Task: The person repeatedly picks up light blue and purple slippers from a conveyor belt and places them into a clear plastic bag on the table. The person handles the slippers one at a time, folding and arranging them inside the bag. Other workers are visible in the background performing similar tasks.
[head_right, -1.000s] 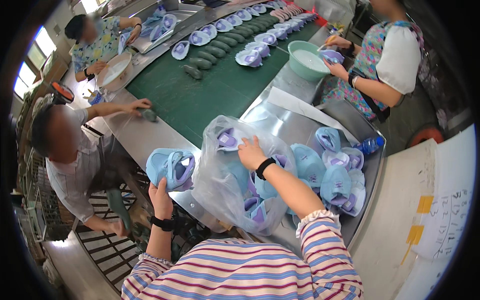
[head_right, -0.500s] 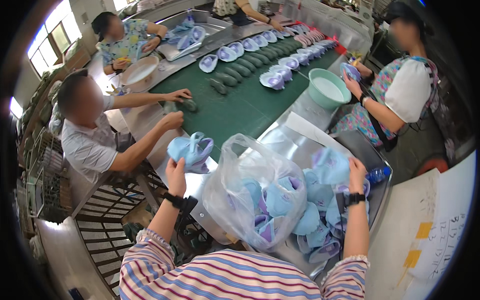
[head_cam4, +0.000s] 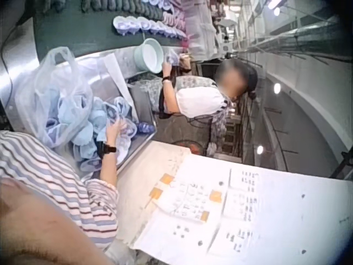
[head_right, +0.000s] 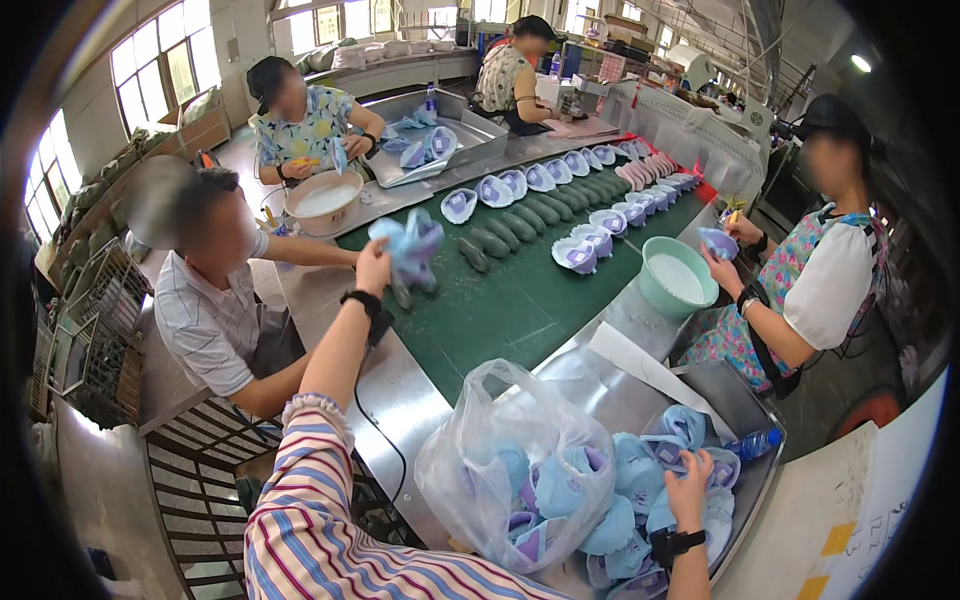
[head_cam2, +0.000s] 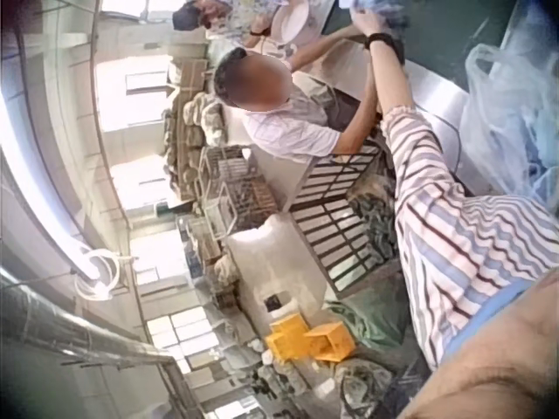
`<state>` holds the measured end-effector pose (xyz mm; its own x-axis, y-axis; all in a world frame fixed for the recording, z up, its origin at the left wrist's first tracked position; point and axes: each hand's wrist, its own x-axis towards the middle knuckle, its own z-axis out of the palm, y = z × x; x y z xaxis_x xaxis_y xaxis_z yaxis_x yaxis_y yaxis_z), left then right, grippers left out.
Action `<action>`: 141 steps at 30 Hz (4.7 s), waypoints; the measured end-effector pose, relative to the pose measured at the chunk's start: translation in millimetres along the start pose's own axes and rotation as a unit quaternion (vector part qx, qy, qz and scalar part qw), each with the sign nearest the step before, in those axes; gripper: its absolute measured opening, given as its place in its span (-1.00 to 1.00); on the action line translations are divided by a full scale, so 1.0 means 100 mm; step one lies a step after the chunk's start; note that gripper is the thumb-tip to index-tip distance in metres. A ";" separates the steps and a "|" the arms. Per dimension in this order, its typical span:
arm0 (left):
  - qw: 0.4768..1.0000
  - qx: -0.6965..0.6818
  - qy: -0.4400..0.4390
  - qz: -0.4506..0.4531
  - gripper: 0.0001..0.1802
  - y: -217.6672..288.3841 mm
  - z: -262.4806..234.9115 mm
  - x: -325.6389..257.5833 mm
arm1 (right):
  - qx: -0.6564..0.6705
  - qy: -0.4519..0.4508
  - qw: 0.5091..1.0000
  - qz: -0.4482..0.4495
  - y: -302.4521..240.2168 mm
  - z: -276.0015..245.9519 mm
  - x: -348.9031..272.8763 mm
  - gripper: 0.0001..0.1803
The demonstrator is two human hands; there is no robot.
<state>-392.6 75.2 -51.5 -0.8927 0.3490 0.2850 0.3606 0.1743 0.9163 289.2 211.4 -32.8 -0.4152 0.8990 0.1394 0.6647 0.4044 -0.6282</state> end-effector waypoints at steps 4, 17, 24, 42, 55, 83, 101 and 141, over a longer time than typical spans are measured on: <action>0.961 -0.076 -0.245 -0.101 -0.63 0.50 0.17 -0.10 | 0.126 -0.174 0.976 -0.034 -0.72 0.20 -0.19 -0.65; 0.600 0.299 -0.635 0.385 -0.75 0.43 -0.08 -4.14 | -0.196 -0.331 0.911 -0.149 -0.20 0.62 -0.24 -0.12; 0.579 0.303 -0.717 0.243 -0.60 0.89 -0.19 -4.03 | -0.322 -0.264 0.896 -0.154 -0.14 0.50 -0.35 -0.22; 0.727 0.250 -0.578 0.274 -0.12 0.69 1.32 -4.43 | -0.163 -0.269 0.945 -0.089 0.37 0.92 0.40 -0.47; 0.716 0.258 -0.437 0.479 -0.51 0.68 1.28 -4.49 | 0.363 -0.103 0.891 0.252 0.28 0.17 -0.07 -0.55; 0.584 -0.572 -0.388 -0.425 -0.28 1.09 0.40 -3.72 | 0.764 -0.233 0.580 0.162 0.00 0.47 -0.72 -0.55; 0.632 -0.481 -0.548 -0.264 -0.49 1.36 0.46 -3.53 | 0.622 -0.142 0.766 0.080 -0.90 0.08 -0.80 -0.45; 0.716 0.256 -0.442 0.475 -0.66 -0.32 2.18 -3.91 | 0.365 0.071 0.923 -0.097 -0.81 -0.12 -0.56 -0.76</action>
<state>3.3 133.9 -253.7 0.2600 0.9416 0.2139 0.9459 -0.2929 0.1395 266.3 130.1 19.2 -0.3617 0.8559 0.3697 -0.0304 0.3855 -0.9222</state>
